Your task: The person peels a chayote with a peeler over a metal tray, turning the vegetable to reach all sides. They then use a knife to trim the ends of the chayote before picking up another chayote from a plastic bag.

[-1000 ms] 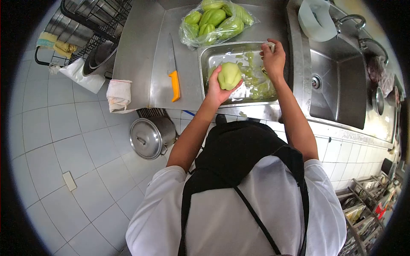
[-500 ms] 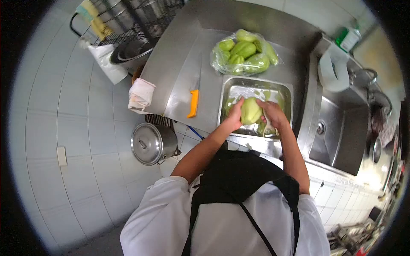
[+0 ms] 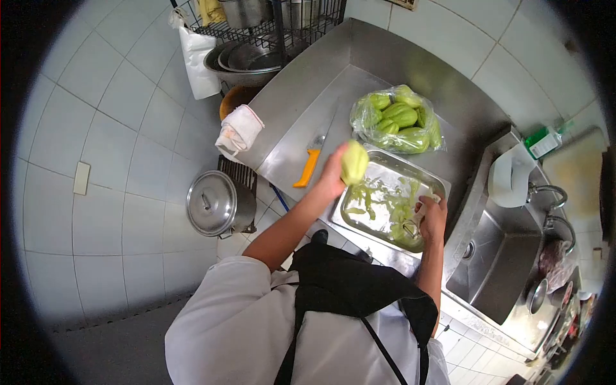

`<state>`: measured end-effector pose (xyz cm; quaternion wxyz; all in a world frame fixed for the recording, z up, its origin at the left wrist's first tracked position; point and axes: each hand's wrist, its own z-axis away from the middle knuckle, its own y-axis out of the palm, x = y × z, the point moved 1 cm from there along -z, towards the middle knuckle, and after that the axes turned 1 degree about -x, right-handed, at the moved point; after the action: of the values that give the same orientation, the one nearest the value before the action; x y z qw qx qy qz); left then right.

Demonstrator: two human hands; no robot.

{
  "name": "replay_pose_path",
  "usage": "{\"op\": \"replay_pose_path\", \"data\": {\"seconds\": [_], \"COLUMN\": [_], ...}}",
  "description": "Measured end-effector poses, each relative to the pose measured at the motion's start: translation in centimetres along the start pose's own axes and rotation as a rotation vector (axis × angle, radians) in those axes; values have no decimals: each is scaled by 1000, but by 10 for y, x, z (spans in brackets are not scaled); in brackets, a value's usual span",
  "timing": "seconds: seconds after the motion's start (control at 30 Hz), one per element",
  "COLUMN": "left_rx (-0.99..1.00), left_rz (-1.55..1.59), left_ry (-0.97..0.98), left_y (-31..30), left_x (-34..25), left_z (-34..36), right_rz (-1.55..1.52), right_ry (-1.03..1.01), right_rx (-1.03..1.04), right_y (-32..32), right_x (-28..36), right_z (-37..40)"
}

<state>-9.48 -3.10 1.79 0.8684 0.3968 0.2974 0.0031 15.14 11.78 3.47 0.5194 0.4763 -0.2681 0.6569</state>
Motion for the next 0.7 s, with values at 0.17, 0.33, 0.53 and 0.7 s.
{"op": "replay_pose_path", "data": {"seconds": [0.17,0.33,0.53,0.7], "left_rx": [-213,-550,-427,-541], "left_rz": [18,-39,30,-167], "left_ry": [129,192,292,327], "left_y": [-24,-19,-16,27], "left_x": [-55,-87,-112,-124], "left_z": [-76,-153,-253,-224], "right_rz": [-161,-182,-159,-175], "right_ry": [29,70,71,57], "right_rx": [-36,-93,-190,-186], "right_y": [-18,-14,-16,-19], "right_x": [-24,-32,-33,-40], "right_z": [9,25,38,38]}}
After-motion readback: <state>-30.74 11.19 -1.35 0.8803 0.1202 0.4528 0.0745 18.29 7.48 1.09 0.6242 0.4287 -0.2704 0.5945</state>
